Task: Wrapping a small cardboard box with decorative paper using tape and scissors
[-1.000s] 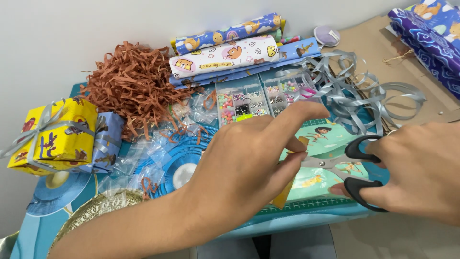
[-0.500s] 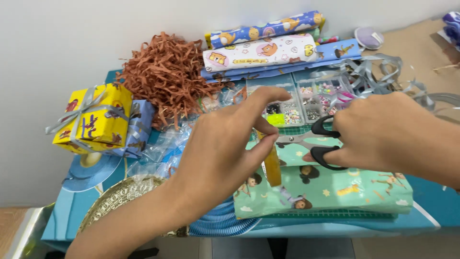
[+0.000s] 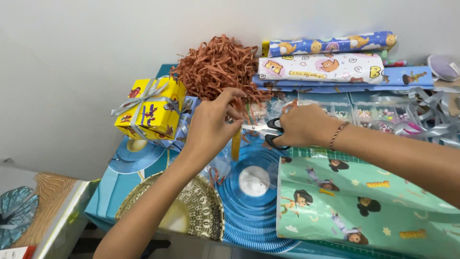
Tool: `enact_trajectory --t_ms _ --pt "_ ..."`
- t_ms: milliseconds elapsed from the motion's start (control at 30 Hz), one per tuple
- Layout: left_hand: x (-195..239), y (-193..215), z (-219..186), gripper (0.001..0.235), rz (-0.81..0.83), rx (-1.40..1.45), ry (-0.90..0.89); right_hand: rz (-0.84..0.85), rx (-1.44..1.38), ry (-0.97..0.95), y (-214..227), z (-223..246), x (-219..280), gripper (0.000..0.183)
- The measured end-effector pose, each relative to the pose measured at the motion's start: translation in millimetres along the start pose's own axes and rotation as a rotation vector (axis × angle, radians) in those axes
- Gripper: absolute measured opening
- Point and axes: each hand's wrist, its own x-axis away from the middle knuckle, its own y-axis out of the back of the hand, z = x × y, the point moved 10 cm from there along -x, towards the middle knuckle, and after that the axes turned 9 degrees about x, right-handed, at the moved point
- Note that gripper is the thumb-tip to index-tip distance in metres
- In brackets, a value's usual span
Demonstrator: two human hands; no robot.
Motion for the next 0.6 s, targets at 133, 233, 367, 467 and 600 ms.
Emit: enact_trajectory --t_ms 133,233,367,467,600 --pt "-8 -10 41 0.050 0.044 0.000 0.117 0.103 -0.064 0.032 -31 13 -38 0.077" --pt "-16 -17 62 0.048 0.056 0.040 0.139 0.077 -0.119 0.025 -28 14 -53 0.070" --pt "-23 -13 61 0.046 0.039 0.071 0.096 0.072 -0.165 0.014 -28 6 -63 0.069" --pt "-30 -12 57 0.043 0.010 0.059 0.038 0.073 -0.158 0.004 -22 4 -61 0.070" --pt "-39 -2 45 0.035 -0.076 0.073 -0.011 0.095 -0.150 0.043 -26 6 -56 0.057"
